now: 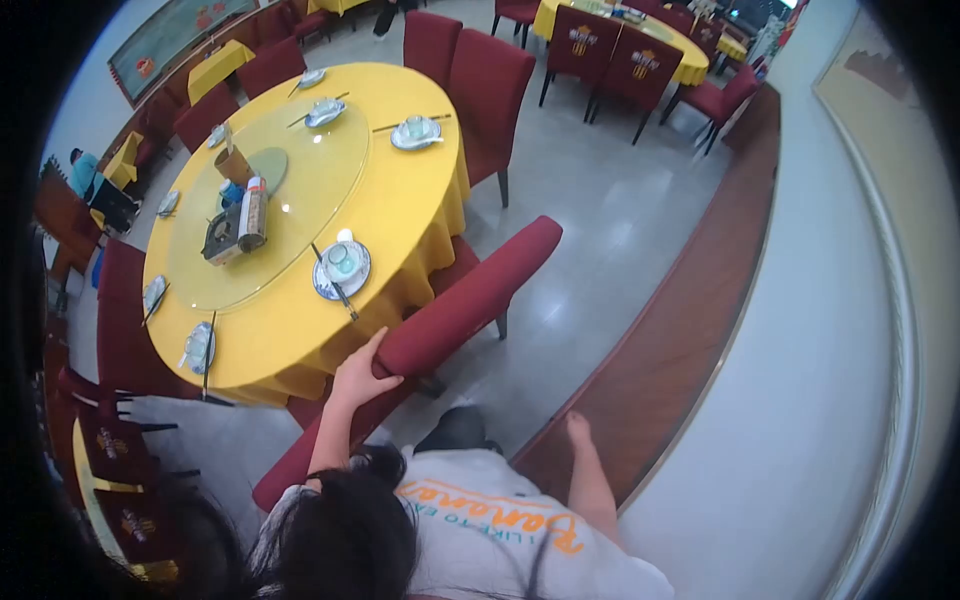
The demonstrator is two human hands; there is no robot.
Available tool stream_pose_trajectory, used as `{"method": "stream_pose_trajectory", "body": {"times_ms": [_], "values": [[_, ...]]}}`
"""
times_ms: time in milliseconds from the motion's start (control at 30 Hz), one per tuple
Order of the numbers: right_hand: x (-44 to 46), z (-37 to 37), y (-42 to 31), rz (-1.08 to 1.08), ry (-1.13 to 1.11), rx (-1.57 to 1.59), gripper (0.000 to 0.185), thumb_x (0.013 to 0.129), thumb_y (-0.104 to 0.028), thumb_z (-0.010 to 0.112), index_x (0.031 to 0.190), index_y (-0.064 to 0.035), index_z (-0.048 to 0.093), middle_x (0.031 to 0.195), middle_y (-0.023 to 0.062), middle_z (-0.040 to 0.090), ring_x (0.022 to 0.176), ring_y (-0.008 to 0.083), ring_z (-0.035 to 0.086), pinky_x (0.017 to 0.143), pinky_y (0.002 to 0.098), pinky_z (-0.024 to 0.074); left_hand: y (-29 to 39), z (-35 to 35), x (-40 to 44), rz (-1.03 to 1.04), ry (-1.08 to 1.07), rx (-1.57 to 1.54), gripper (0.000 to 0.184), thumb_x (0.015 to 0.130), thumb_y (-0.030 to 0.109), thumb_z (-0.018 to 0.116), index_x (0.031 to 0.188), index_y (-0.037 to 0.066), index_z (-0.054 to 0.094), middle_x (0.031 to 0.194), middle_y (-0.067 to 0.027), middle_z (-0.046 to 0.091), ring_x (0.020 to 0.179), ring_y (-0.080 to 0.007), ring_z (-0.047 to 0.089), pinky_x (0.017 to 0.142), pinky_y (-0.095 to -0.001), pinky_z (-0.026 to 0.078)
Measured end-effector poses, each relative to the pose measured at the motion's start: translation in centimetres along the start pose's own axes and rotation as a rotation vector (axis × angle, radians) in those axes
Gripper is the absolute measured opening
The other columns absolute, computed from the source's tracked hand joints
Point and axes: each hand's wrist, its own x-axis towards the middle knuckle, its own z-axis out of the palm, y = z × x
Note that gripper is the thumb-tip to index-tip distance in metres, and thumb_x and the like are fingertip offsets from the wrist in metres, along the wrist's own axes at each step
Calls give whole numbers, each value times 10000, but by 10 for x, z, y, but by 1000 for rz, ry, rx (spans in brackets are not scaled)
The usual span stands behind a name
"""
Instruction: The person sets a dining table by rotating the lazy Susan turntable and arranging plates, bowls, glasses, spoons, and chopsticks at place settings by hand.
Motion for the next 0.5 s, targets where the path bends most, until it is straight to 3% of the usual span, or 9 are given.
{"method": "stream_pose_trajectory", "body": {"times_ms": [33, 167, 200, 267, 367, 500], "values": [[26, -9, 8, 212, -187, 182, 320, 834, -282, 452, 1017, -39, 552, 844, 59, 546, 699, 186, 495, 651, 323, 416, 5, 2, 1, 8, 33, -1, 815, 577, 325, 687, 1281, 132, 324, 1111, -140, 523, 1008, -273, 516, 851, -346, 417], [74, -49, -2, 489, -186, 329, 366, 811, -327, 470, 1075, -77, 515, 907, 87, 537, 836, 202, 478, 754, 386, 390, -7, 15, 27, -86, 21, -260, 785, 644, 335, 666, 1298, 108, 295, 1129, -187, 504, 1047, -276, 500, 874, -338, 396], [111, -45, 34, 511, -198, 289, 416, 809, -311, 473, 1121, -36, 479, 1021, 111, 507, 948, 227, 455, 820, 383, 366, -13, 22, 37, -136, 20, -376, 764, 671, 336, 650, 1302, 104, 288, 1139, -196, 494, 1059, -277, 492, 880, -338, 389], [143, -64, 44, 592, -172, 284, 414, 807, -312, 473, 1116, -37, 479, 1013, 110, 506, 936, 228, 454, 809, 387, 366, 0, 24, 69, -240, -11, -574, 631, 774, 322, 560, 1290, 65, 302, 1188, -202, 456, 1103, -272, 456, 900, -341, 365], [173, -92, 33, 680, -146, 305, 410, 805, -313, 472, 1109, -39, 479, 1000, 110, 504, 917, 229, 453, 792, 392, 366, 28, 43, 145, -136, -88, -491, 576, 815, 343, 494, 1265, 23, 330, 1202, -199, 447, 1121, -279, 436, 927, -329, 335], [225, -130, 8, 713, -112, 339, 405, 802, -315, 472, 1100, -41, 479, 982, 109, 501, 893, 230, 452, 770, 399, 367, 91, 100, 247, -68, -344, -289, 586, 853, 440, 358, 1230, -9, 363, 1215, -233, 412, 1165, -308, 370, 981, -327, 269]]}}
